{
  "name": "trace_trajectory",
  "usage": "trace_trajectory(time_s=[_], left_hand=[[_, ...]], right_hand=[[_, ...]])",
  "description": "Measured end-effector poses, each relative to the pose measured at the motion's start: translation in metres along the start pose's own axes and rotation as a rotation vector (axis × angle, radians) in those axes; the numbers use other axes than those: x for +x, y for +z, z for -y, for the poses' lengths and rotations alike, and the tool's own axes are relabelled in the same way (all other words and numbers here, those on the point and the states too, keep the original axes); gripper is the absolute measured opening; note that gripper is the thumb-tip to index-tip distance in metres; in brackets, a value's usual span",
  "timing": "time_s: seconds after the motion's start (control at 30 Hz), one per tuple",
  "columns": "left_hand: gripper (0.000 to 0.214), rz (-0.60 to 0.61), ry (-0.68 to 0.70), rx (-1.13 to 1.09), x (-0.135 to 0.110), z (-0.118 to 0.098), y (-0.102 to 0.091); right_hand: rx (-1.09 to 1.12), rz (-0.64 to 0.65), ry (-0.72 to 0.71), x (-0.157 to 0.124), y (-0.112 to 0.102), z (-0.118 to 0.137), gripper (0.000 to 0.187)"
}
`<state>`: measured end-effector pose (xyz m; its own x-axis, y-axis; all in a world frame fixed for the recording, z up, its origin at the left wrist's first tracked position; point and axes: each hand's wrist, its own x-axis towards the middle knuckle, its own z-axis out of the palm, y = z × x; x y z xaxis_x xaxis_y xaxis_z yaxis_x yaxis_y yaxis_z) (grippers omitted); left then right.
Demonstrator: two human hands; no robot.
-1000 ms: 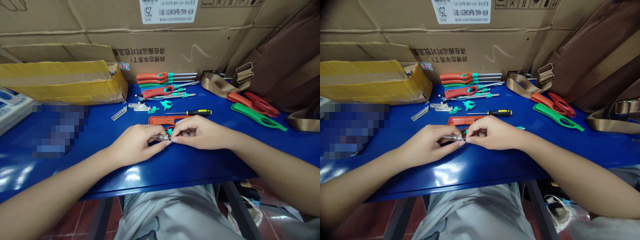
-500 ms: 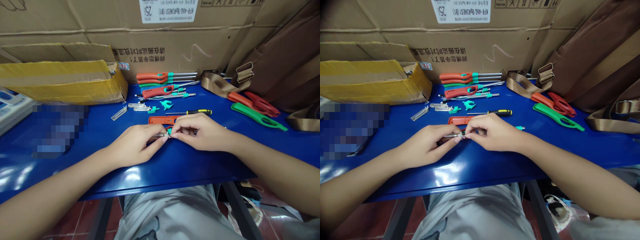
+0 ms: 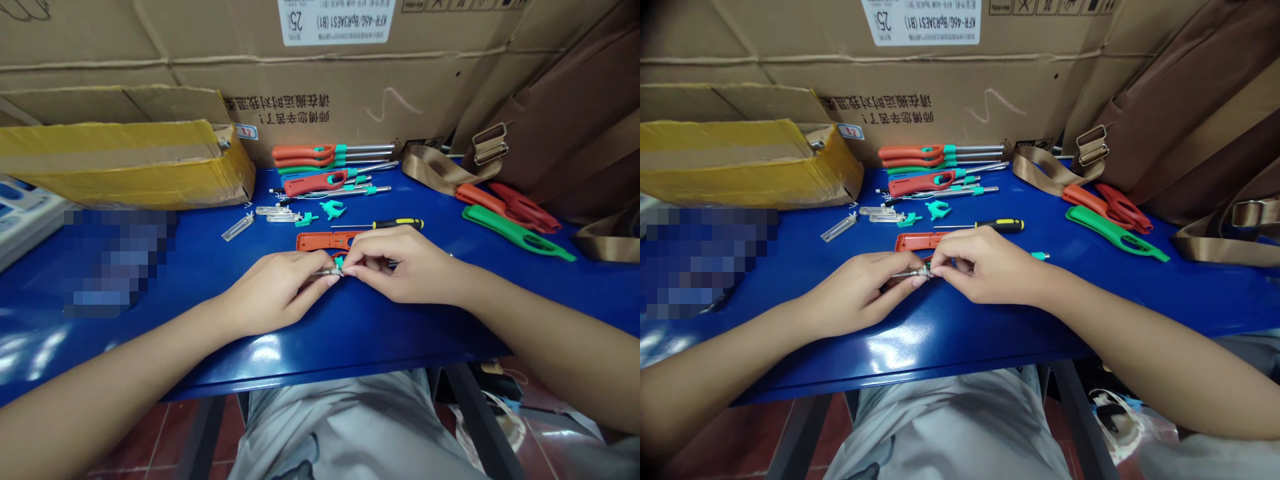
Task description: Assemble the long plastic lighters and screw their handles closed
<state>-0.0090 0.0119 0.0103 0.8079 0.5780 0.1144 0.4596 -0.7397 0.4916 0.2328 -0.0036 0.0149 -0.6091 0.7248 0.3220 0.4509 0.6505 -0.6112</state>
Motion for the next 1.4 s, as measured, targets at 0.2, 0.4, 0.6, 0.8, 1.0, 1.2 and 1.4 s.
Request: trace_trajectory(time_s=[0.2, 0.4, 0.6, 0.8, 1.0, 1.2, 1.4], left_hand=[[0.021, -0.024, -0.014, -0.048, 0.000, 0.002, 0.001], [0.020, -0.045, -0.015, -0.056, 0.000, 0.002, 0.003], [0.019, -0.064, -0.012, -0.057, -0.002, 0.002, 0.004], [0.020, -0.070, -0.013, -0.034, 0.000, 0.003, 0.008], [0.022, -0.065, -0.010, -0.010, 0.000, 0.004, 0.010], [0.021, -0.082, -0.017, -0.045, 0.003, 0.002, 0.006], [0.020, -0.083, -0.002, -0.047, 0.001, 0.001, -0.001]], right_hand=[[0.009, -0.046, -0.002, 0.001, 0.001, -0.001, 0.010], [0.053, -0.052, 0.018, 0.001, 0.003, -0.003, 0.010], [0.127, -0.051, 0.078, 0.001, 0.006, -0.006, 0.009], [0.170, -0.033, 0.105, 0.001, 0.009, -0.008, 0.010], [0.216, -0.011, 0.154, 0.002, 0.010, -0.008, 0.010], [0.138, -0.005, 0.092, 0.002, 0.001, -0.004, 0.013], [0.020, -0.023, -0.035, 0.002, -0.006, -0.004, 0.010]])
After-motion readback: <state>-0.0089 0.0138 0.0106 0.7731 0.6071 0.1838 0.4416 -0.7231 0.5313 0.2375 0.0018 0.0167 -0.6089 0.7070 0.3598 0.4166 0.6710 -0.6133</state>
